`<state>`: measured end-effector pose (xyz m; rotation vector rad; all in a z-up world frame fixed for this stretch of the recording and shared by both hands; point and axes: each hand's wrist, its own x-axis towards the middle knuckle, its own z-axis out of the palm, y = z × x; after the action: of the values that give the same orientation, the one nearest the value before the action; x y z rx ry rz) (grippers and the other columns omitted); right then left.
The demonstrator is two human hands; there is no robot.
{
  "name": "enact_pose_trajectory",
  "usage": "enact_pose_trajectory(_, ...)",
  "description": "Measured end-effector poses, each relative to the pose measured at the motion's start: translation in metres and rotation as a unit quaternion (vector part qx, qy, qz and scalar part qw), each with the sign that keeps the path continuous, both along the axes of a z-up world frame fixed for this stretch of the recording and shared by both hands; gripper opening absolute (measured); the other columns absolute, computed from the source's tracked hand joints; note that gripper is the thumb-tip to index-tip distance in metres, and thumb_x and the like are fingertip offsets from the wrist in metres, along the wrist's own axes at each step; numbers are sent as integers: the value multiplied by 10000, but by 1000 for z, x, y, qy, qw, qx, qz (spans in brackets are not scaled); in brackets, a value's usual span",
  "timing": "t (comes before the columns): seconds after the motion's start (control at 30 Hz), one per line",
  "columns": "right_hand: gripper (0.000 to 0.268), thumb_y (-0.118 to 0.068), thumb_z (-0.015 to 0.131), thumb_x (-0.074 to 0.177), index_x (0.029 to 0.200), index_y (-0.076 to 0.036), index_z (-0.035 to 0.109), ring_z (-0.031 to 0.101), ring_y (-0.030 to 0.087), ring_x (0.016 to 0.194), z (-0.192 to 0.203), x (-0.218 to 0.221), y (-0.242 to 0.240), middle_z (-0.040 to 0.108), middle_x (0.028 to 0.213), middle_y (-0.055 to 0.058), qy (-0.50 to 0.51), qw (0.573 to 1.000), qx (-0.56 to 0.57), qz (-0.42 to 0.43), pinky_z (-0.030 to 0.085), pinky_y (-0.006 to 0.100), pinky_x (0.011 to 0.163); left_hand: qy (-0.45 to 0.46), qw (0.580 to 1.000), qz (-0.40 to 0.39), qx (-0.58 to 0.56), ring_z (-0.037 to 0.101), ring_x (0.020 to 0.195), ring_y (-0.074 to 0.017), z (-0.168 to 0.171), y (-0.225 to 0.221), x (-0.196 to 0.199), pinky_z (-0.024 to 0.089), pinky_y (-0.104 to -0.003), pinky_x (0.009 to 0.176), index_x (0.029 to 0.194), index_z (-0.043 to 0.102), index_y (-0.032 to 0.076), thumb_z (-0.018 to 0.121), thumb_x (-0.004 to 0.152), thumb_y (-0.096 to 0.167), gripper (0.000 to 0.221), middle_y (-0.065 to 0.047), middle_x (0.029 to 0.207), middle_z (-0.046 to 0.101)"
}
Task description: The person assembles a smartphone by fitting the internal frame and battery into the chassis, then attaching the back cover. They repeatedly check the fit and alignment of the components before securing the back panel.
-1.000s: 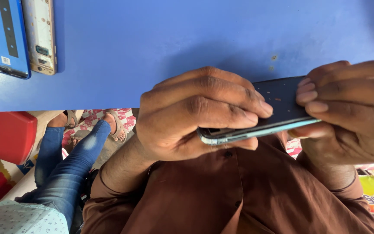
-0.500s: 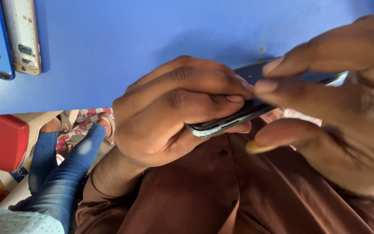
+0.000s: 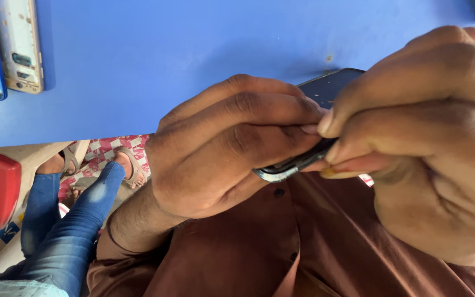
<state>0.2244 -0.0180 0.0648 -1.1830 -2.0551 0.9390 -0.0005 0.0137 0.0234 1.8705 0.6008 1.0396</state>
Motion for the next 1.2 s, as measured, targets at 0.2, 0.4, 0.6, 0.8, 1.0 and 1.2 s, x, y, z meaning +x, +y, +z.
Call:
enact_pose_trajectory(0.2,163,-151,742,921,1027,-68,650,647,169,929,-10,-3,-7,650,1055,76,1,1000,15,-22,552,283,811,-10,999,-18,-41,758,1045,-262,-2,0,-7,675,-321,843,1070,678,-6,861,908,91,263,-137,1120,722)
enact_pose_trajectory(0.4,177,-146,687,980,1110,-45,622,652,192,998,-25,6,-17,649,1097,93,-2,999,17,-33,558,304,888,-65,994,3,-93,764,1070,-260,-14,-2,-16,661,-290,853,1106,641,-13,845,932,62,278,-150,1113,716)
enact_pose_trajectory(0.6,198,-140,632,1039,1193,-21,594,657,216,1067,-49,55,-66,649,1139,109,-52,996,-47,-48,565,325,965,-141,952,103,-253,787,1009,-258,-23,-13,-32,711,-297,831,1098,639,-39,764,996,48,183,-196,1108,723)
enact_pose_trajectory(0.8,224,-134,577,1098,1276,2,565,662,239,1135,-50,91,-160,648,1181,125,-93,953,-205,-202,571,345,1042,-202,952,78,-214,802,1000,-248,-36,-18,-36,686,-293,813,1148,689,-24,760,1030,-4,140,-202,1130,735)
enact_pose_trajectory(1.0,490,-339,700,911,1191,59,643,646,266,916,-66,31,-120,674,1095,199,126,934,1,-333,525,374,795,-204,962,-3,-183,794,1043,-258,-21,-33,-29,681,-297,792,1097,697,2,757,978,9,134,-190,1158,718)
enact_pose_trajectory(1.2,368,-308,775,893,921,32,639,768,297,894,-45,-12,-54,701,949,141,192,963,89,-167,674,421,821,-176,979,14,-100,760,1042,-273,-14,-47,-29,699,-355,838,999,679,15,826,871,64,201,-142,1066,724)
